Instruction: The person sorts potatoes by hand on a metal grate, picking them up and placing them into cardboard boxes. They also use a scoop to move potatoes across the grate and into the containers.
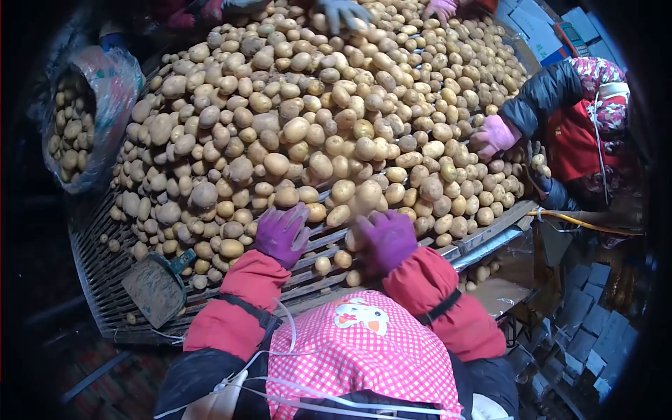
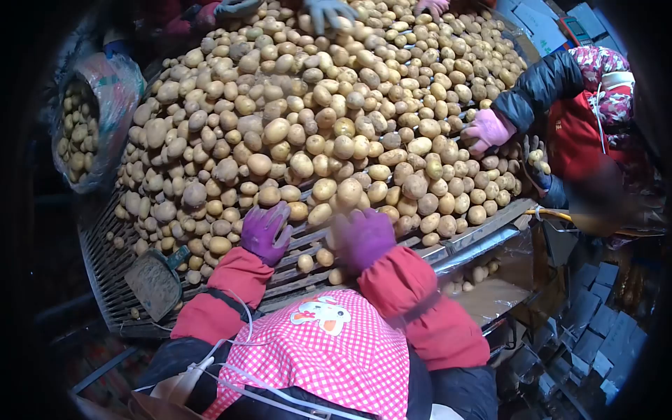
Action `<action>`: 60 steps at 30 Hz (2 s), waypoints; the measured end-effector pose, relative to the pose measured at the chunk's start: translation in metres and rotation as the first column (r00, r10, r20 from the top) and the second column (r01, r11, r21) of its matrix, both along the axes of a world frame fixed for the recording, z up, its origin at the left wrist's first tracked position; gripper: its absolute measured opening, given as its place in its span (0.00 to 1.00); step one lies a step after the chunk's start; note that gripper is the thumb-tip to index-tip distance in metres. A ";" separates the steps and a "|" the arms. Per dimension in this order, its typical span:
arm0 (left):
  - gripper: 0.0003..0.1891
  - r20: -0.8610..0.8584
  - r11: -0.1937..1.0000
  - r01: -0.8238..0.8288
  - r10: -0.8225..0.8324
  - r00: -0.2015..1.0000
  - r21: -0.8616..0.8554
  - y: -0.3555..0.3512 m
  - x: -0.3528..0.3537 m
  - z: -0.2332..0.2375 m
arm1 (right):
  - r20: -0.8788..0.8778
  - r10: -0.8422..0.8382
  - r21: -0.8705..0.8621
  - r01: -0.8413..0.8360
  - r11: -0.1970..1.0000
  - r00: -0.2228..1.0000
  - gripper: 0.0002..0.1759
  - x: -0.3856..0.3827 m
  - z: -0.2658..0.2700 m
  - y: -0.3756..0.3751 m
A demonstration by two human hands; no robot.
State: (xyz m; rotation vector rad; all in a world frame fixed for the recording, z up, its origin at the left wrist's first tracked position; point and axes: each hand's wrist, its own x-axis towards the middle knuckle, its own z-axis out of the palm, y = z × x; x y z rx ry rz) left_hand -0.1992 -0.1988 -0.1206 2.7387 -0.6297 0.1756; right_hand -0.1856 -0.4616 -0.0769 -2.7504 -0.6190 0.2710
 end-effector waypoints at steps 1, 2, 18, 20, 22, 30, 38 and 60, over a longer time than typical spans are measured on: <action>0.23 0.006 1.000 0.003 -0.003 1.000 0.003 0.001 0.000 0.000 | -0.014 0.036 -0.045 -0.037 0.998 0.999 0.24 0.004 0.000 0.003; 0.23 0.010 1.000 0.007 -0.007 1.000 0.002 0.001 -0.001 0.000 | -0.031 0.072 -0.092 -0.074 0.993 0.997 0.26 0.011 0.000 0.006; 0.31 -0.024 0.999 -0.032 0.032 0.999 -0.012 -0.016 -0.006 0.001 | -0.540 0.120 0.686 0.518 -0.512 0.833 0.49 -0.116 0.012 -0.110; 0.30 0.028 1.000 -0.020 0.021 0.999 -0.021 -0.018 -0.007 -0.003 | -0.492 0.020 0.726 0.422 -0.543 0.870 0.45 -0.131 -0.005 -0.117; 0.29 0.047 0.998 -0.038 0.040 0.998 -0.046 -0.020 -0.007 -0.009 | -0.540 -0.125 0.747 0.406 -0.527 0.832 0.45 -0.146 -0.004 -0.125; 0.30 0.134 0.944 0.283 -0.262 0.956 -0.170 -0.068 -0.015 0.009 | -0.632 -0.335 0.599 0.165 -0.784 0.699 0.40 -0.261 -0.053 -0.180; 0.28 0.011 0.901 0.405 -0.409 0.913 -0.155 -0.088 -0.017 -0.008 | -0.853 -0.436 0.344 -0.318 -0.883 0.286 0.23 -0.423 -0.117 -0.236; 0.31 0.022 0.974 0.126 -0.124 0.992 -0.186 -0.028 -0.023 0.006 | 0.014 -0.988 0.615 0.778 0.131 0.155 0.24 -0.261 -0.116 -0.295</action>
